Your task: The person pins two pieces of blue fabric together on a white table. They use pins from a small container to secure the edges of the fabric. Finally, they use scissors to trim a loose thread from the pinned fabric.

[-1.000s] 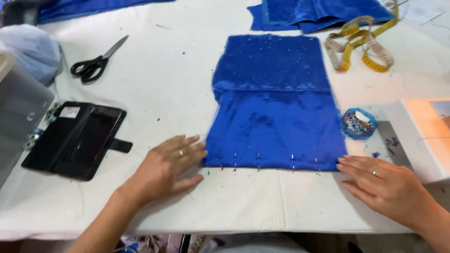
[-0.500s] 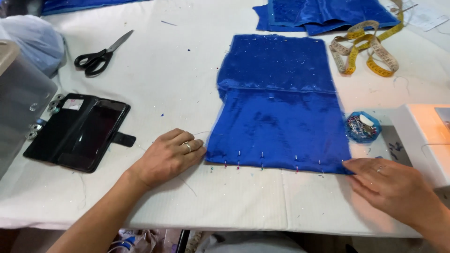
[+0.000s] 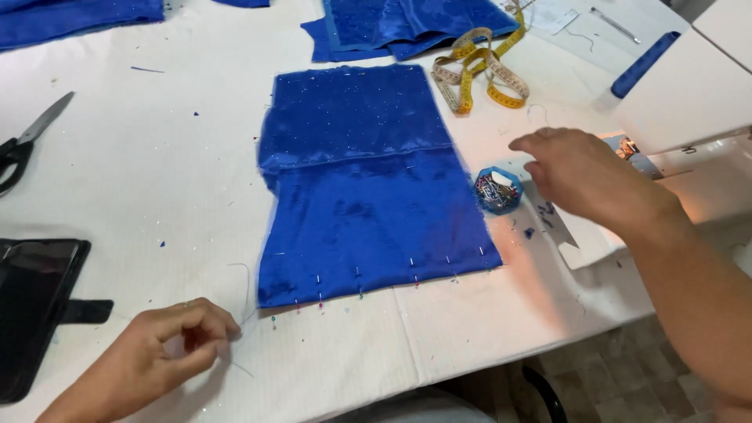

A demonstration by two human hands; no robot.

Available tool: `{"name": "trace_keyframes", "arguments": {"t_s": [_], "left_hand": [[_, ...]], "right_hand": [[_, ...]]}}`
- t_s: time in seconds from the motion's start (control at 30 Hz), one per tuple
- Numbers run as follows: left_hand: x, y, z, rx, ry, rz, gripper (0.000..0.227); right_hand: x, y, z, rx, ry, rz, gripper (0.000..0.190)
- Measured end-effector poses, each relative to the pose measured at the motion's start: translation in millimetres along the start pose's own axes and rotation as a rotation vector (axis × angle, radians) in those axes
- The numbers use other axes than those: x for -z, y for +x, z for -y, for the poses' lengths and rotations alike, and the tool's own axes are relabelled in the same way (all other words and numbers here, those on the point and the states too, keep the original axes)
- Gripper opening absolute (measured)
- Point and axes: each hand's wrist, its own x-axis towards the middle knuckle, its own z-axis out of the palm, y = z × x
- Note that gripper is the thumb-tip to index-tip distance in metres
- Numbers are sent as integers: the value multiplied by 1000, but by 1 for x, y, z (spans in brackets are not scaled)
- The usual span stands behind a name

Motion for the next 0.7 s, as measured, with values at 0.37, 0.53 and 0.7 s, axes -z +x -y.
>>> {"name": "trace_keyframes", "arguments": {"t_s": [0.37,0.53,0.7], "left_hand": [[32,-23,-8,459,932,-306,22],[0,-20,-14,-32,845,-385,43],[-46,9,-17,-614,950,-577,19]], "right_hand": [[12,40,47,-37,95,342,47],[-27,-32,16,141,134,343,48],[-49,-110,-28,-12,341,343,50]]}}
